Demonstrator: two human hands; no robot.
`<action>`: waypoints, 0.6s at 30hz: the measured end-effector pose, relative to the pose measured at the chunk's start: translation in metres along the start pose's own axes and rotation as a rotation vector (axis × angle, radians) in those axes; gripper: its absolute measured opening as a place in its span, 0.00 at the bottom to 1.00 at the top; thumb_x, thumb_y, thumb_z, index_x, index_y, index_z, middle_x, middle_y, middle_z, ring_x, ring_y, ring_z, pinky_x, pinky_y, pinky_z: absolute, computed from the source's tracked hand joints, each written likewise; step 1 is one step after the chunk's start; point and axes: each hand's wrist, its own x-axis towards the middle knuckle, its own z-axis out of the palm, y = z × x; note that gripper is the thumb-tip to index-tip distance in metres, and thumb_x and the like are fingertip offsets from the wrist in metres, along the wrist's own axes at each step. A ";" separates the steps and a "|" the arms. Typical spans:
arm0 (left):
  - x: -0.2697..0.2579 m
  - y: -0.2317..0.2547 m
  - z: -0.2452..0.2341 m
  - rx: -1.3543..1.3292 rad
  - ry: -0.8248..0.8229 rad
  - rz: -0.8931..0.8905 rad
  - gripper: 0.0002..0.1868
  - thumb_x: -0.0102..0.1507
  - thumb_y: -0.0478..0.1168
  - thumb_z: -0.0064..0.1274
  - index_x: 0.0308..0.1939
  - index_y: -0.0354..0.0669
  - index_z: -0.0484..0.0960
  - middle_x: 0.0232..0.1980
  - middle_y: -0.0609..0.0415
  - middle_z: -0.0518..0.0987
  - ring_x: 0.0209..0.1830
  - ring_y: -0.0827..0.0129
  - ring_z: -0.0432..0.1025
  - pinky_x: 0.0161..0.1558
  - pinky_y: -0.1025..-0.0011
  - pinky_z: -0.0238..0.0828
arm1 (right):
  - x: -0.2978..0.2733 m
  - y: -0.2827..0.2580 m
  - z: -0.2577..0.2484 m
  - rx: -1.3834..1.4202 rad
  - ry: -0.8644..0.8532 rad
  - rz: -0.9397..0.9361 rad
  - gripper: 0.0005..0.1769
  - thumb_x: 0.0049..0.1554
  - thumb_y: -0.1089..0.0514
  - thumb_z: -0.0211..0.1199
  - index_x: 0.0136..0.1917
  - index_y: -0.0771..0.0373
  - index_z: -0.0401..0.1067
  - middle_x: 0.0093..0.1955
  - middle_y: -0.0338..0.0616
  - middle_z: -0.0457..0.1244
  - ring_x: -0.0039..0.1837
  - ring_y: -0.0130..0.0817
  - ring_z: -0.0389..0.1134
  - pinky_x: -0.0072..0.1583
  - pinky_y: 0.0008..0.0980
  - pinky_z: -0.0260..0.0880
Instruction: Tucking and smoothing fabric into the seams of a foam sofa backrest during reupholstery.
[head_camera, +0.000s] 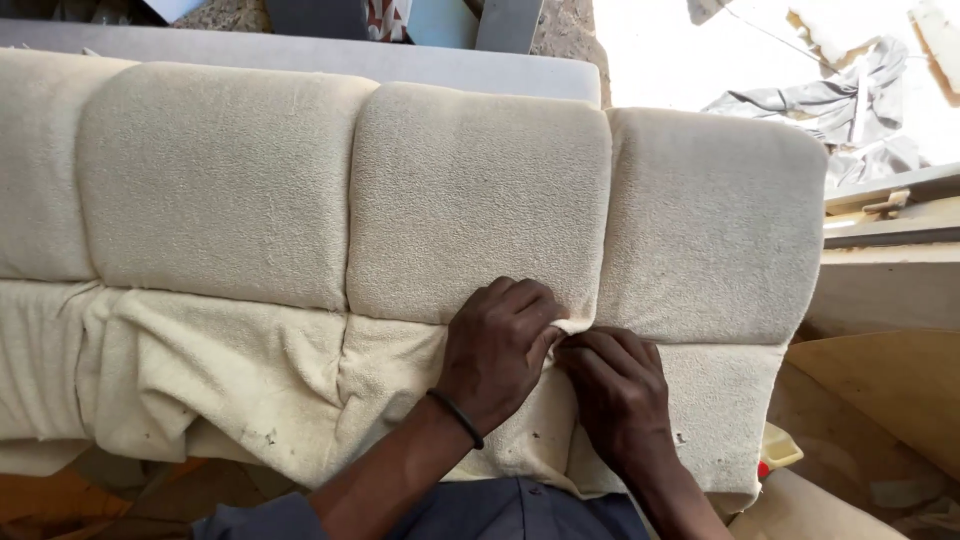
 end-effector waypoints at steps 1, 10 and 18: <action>0.001 0.000 0.000 0.000 0.002 0.009 0.06 0.66 0.36 0.63 0.47 0.46 0.88 0.49 0.56 0.85 0.47 0.52 0.74 0.47 0.55 0.69 | -0.002 0.008 -0.003 -0.006 0.007 0.000 0.09 0.71 0.63 0.59 0.55 0.58 0.82 0.59 0.41 0.75 0.64 0.46 0.73 0.58 0.42 0.65; -0.022 0.010 -0.015 -0.092 0.040 0.092 0.18 0.72 0.51 0.66 0.53 0.40 0.87 0.57 0.48 0.86 0.56 0.50 0.77 0.57 0.53 0.73 | -0.029 0.019 -0.044 0.285 -0.199 0.059 0.06 0.71 0.56 0.64 0.55 0.59 0.77 0.58 0.45 0.74 0.65 0.44 0.76 0.64 0.39 0.77; -0.039 0.014 -0.006 -0.072 0.013 0.126 0.14 0.75 0.32 0.56 0.64 0.32 0.87 0.64 0.44 0.84 0.63 0.46 0.76 0.68 0.54 0.74 | -0.006 -0.002 -0.051 -0.067 -0.187 -0.195 0.18 0.69 0.50 0.68 0.68 0.59 0.81 0.73 0.48 0.73 0.80 0.53 0.70 0.79 0.50 0.70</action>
